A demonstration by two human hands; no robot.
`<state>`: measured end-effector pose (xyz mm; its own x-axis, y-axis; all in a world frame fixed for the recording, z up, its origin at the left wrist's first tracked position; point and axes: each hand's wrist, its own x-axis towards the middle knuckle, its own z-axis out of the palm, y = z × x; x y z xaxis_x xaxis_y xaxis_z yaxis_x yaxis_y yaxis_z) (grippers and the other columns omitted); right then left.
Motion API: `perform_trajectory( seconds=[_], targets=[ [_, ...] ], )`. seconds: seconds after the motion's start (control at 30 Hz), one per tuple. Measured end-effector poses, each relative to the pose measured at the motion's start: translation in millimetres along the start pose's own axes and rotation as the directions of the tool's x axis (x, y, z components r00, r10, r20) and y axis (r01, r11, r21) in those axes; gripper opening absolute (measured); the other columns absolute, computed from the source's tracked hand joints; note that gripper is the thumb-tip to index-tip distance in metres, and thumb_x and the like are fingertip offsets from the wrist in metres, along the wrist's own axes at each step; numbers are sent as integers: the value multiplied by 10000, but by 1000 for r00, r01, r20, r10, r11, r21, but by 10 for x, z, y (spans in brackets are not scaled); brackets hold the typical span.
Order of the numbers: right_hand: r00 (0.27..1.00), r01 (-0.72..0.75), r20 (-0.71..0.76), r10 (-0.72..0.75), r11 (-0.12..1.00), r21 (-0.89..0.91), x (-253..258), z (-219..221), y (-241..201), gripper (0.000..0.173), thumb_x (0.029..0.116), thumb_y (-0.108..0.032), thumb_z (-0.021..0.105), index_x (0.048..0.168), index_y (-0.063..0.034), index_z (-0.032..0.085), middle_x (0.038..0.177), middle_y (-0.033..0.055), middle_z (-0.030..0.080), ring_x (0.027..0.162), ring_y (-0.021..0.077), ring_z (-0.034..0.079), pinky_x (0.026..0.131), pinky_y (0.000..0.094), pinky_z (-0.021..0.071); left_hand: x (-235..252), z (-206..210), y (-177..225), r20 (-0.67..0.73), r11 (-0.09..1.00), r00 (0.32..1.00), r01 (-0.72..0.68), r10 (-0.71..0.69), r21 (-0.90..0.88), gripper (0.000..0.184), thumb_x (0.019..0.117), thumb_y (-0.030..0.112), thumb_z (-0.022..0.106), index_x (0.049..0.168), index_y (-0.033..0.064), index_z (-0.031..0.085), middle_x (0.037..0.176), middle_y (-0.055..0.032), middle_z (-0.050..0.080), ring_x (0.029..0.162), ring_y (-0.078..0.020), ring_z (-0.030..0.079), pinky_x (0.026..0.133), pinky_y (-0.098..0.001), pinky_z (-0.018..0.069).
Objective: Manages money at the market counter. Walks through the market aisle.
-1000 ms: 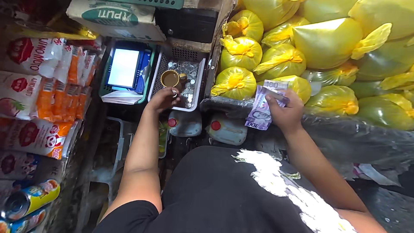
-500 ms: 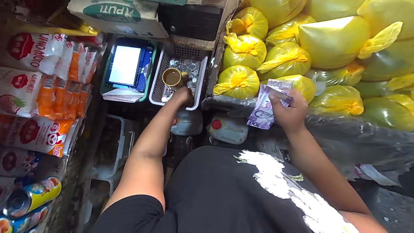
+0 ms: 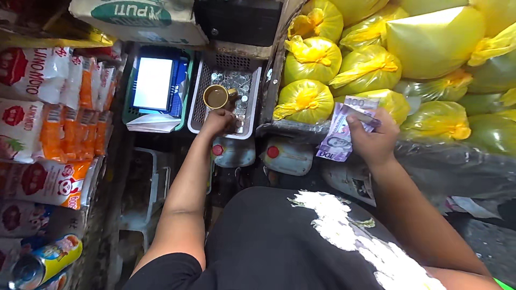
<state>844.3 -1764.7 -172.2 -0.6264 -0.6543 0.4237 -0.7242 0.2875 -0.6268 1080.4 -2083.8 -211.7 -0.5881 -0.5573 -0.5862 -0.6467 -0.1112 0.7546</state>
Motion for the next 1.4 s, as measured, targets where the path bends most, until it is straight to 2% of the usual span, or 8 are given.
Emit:
perform_trajectory(
  seconds=[0.17, 0.53, 0.67, 0.77, 0.87, 1.03, 1.23, 1.4],
  targets=[
    [999, -53, 2, 54, 996, -73, 28, 26, -87, 342, 976, -228, 660, 1076, 97, 687, 1025, 260, 687, 973, 259, 683, 903, 388, 553, 222, 255, 146, 8, 791, 999, -33, 36, 611, 358, 999, 278, 597, 1130, -44, 686, 1130, -290, 680, 1095, -465, 655, 919, -687, 496],
    [992, -118, 20, 121, 988, -102, 47, 61, -174, 305, 985, -208, 666, 1088, 78, 690, 1058, 254, 696, 975, 339, 699, 906, 491, 566, 150, 665, 314, 56, 419, 998, -39, -27, 907, 224, 910, 213, 695, 950, -8, 702, 1044, -245, 701, 994, -457, 680, 727, -649, 544],
    [989, -141, 30, 144, 987, -74, 36, 26, -192, 320, 990, -218, 671, 1099, 82, 687, 1082, 265, 689, 1000, 356, 694, 920, 521, 555, 60, 398, 118, -15, 764, 995, -69, 102, 642, 317, 1016, 300, 598, 1119, 31, 731, 1141, -242, 703, 1116, -438, 660, 928, -680, 495],
    [986, -157, 62, 157, 988, -4, 28, -18, -162, 345, 997, -231, 669, 1151, 78, 676, 1120, 270, 682, 1027, 362, 686, 941, 538, 541, -47, 223, -90, -157, 985, 973, -158, 166, 61, 277, 1039, 195, 596, 1175, -26, 691, 1132, -199, 697, 1050, -294, 665, 966, -495, 514],
    [983, -183, 22, 182, 975, 129, -40, -129, -154, 364, 990, -220, 687, 1211, 67, 654, 1130, 247, 695, 1027, 307, 701, 953, 496, 557, -294, 229, -71, -254, 641, 956, -287, 147, -711, 203, 1018, 140, 386, 965, 91, 576, 908, -42, 654, 812, -153, 651, 721, -329, 562],
    [993, -20, -104, 55, 950, 311, -865, -754, -196, 359, 954, -228, 692, 1100, 100, 689, 1067, 151, 723, 1010, 60, 683, 931, 238, 562, -716, 360, 213, -354, 193, 928, -371, 117, -909, 434, 1082, 415, 298, 791, 200, 538, 724, 15, 616, 665, -128, 634, 618, -276, 543],
    [889, -373, -91, 450, 823, 428, -2354, -1420, 245, 319, 920, -145, 686, 1072, 127, 619, 953, -19, 713, 878, -117, 648, 840, 115, 554, -1093, 706, 405, -424, 20, 878, -439, 223, -898, 536, 1111, 428, 265, 1307, 50, 590, 1243, -95, 704, 1094, -183, 712, 919, -307, 588],
    [812, -479, -48, 581, 712, 514, -2748, -1711, 385, 183, 921, -5, 637, 1065, 103, 606, 902, -97, 696, 828, -151, 637, 801, 89, 551, -1249, 931, 398, -465, 67, 814, -516, 349, -854, 388, 1064, -7, 372, 1423, 60, 502, 1324, -92, 668, 1163, -178, 689, 961, -284, 571]
  ],
)
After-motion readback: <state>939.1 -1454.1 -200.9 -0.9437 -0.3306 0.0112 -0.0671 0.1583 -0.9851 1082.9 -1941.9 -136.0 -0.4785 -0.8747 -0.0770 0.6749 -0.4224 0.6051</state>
